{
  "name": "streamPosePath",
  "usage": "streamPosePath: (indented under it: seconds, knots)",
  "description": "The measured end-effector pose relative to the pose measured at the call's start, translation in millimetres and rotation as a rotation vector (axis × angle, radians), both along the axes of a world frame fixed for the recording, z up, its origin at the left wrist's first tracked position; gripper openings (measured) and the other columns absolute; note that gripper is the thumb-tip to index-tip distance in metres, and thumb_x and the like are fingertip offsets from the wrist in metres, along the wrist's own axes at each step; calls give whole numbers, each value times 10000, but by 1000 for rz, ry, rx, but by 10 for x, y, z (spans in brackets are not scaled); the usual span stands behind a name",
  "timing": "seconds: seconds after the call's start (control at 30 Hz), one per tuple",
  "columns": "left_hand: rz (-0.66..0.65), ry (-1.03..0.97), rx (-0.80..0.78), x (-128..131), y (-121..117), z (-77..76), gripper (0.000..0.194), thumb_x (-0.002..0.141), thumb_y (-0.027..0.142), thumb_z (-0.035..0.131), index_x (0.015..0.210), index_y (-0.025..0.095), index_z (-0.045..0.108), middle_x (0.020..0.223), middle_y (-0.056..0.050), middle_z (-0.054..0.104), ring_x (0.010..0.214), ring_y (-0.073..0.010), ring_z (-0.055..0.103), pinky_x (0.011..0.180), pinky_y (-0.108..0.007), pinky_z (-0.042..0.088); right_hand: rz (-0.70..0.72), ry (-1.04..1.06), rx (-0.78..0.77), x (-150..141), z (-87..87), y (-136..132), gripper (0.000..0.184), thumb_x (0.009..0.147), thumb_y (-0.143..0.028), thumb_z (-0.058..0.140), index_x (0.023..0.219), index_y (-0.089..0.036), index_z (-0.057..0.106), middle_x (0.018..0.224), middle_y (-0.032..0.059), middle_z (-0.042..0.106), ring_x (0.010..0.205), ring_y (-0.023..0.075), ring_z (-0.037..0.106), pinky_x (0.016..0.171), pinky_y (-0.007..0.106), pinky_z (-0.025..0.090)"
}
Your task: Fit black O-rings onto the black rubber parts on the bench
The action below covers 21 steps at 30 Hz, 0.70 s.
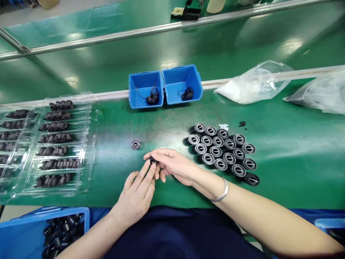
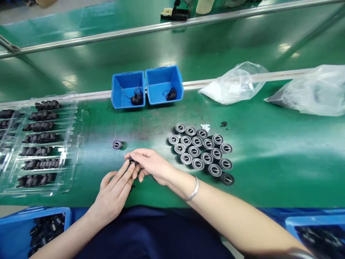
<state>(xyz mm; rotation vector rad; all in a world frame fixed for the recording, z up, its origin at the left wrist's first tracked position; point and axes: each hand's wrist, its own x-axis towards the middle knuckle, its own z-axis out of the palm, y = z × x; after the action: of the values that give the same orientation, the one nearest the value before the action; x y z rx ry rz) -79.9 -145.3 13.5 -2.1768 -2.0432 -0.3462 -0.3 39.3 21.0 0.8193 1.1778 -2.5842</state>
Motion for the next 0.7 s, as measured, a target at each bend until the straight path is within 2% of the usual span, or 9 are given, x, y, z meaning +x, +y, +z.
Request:
streamPosePath:
  seconds: [0.17,0.33,0.47,0.53,0.63,0.7]
  knots:
    - [7,13,-9,15,12,14,300,998,83,407,1157,59,661,1421,-175,572,1346,-307,510,976,-420,366,-14,37,15,-4,-33,8,164,971,-215,534,1044,-123,648,593,-18,607,481,89,597,410,161,493]
    - [26,34,-12,25,24,12,291,998,93,415,1128,94,675,1424,-150,574,1336,-295,524,935,-403,382,-4,45,-101,12,-22,50,278,979,-359,518,1047,-127,656,682,26,653,529,114,637,441,195,526]
    - [31,33,-1,39,33,17,288,999,99,424,1149,106,670,1428,-129,575,1334,-280,524,928,-397,379,11,47,-8,-1,-47,40,196,972,-297,548,1021,-137,649,604,-11,616,472,92,610,405,161,501]
    - [37,22,2,47,30,27,271,998,110,439,1128,127,677,1440,-106,569,1346,-269,511,936,-393,374,12,46,25,-9,-58,14,143,974,-243,540,1026,-145,631,649,-14,636,456,81,606,415,173,523]
    - [33,13,-31,40,23,36,261,995,117,437,1073,137,686,1474,-99,536,1384,-295,464,958,-411,367,-17,35,43,-8,-53,-19,116,989,-217,509,1034,-159,599,688,-19,642,450,79,608,452,207,561]
    - [11,18,-62,21,24,30,269,993,112,425,1050,129,687,1488,-115,519,1395,-322,446,959,-425,369,-28,35,22,1,-47,-23,157,1007,-270,489,1029,-156,594,668,-16,633,464,88,617,479,225,572]
